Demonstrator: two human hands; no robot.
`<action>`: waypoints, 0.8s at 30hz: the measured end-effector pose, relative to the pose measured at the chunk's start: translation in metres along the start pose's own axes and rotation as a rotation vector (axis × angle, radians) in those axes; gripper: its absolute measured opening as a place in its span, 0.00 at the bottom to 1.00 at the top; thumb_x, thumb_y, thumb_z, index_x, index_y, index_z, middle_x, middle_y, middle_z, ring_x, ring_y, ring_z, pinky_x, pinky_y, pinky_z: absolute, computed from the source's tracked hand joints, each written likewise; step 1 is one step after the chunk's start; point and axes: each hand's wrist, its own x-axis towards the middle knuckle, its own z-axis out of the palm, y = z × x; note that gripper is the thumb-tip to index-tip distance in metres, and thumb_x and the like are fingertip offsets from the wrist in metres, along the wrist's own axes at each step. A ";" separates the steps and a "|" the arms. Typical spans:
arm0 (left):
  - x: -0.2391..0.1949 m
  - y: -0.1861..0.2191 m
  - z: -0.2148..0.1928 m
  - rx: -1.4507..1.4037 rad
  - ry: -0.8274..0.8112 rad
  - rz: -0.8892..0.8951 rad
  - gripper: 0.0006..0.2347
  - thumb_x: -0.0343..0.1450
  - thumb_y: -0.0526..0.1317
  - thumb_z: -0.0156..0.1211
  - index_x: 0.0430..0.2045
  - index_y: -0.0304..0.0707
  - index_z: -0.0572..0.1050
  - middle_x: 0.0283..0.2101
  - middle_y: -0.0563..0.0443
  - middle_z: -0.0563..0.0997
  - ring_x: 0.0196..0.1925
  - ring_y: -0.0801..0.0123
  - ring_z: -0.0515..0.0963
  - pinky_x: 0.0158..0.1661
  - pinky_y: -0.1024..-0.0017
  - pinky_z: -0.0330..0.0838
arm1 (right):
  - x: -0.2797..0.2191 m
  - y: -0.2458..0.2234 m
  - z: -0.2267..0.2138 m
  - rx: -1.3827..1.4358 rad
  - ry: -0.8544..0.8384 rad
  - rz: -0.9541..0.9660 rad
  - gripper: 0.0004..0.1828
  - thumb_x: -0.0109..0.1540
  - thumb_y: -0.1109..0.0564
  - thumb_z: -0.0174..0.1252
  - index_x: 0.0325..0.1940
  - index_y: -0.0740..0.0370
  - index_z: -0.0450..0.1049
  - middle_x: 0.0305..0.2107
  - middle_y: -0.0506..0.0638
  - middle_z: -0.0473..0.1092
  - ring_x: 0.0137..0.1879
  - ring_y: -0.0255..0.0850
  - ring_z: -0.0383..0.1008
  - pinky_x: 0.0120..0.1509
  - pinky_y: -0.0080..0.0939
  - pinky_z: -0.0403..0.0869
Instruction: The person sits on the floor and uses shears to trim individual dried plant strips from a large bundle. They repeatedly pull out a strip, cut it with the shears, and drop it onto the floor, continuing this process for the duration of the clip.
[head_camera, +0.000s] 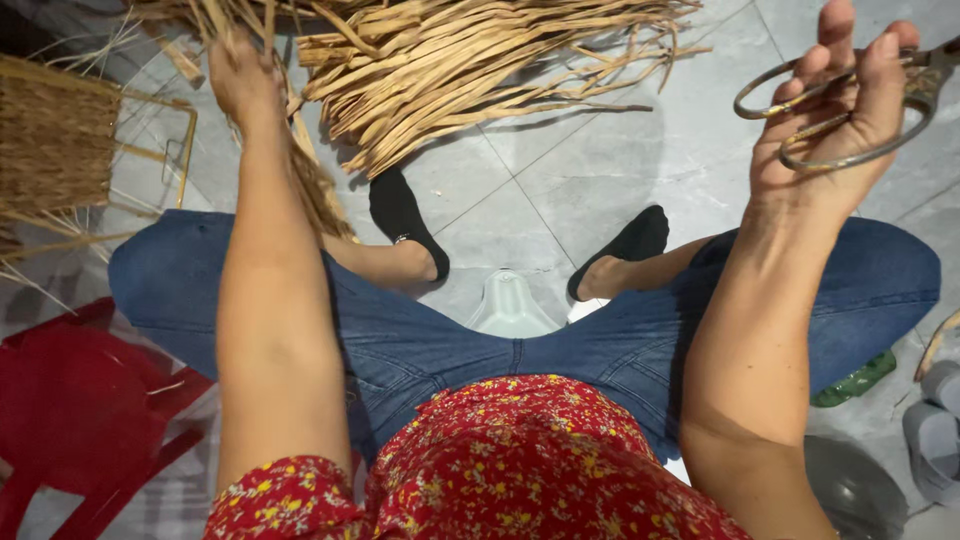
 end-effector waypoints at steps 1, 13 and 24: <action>0.004 -0.016 -0.013 -0.003 0.038 -0.019 0.10 0.76 0.44 0.55 0.43 0.37 0.76 0.24 0.51 0.75 0.22 0.68 0.73 0.21 0.71 0.67 | 0.001 0.002 0.001 0.004 0.000 0.013 0.03 0.81 0.60 0.55 0.57 0.56 0.67 0.54 0.66 0.72 0.46 0.46 0.78 0.45 0.39 0.75; -0.075 -0.056 0.003 0.805 0.062 0.570 0.11 0.69 0.37 0.61 0.44 0.35 0.78 0.46 0.37 0.82 0.51 0.46 0.79 0.54 0.58 0.71 | -0.008 0.013 0.018 -0.032 0.095 0.086 0.05 0.78 0.61 0.55 0.57 0.57 0.67 0.52 0.65 0.74 0.42 0.44 0.76 0.42 0.38 0.74; -0.145 -0.139 0.083 1.654 -0.902 0.487 0.13 0.74 0.43 0.49 0.42 0.50 0.83 0.64 0.48 0.69 0.68 0.48 0.65 0.62 0.43 0.58 | -0.032 0.012 0.051 -0.120 0.141 0.070 0.12 0.73 0.62 0.59 0.61 0.59 0.69 0.48 0.65 0.78 0.37 0.43 0.79 0.38 0.39 0.78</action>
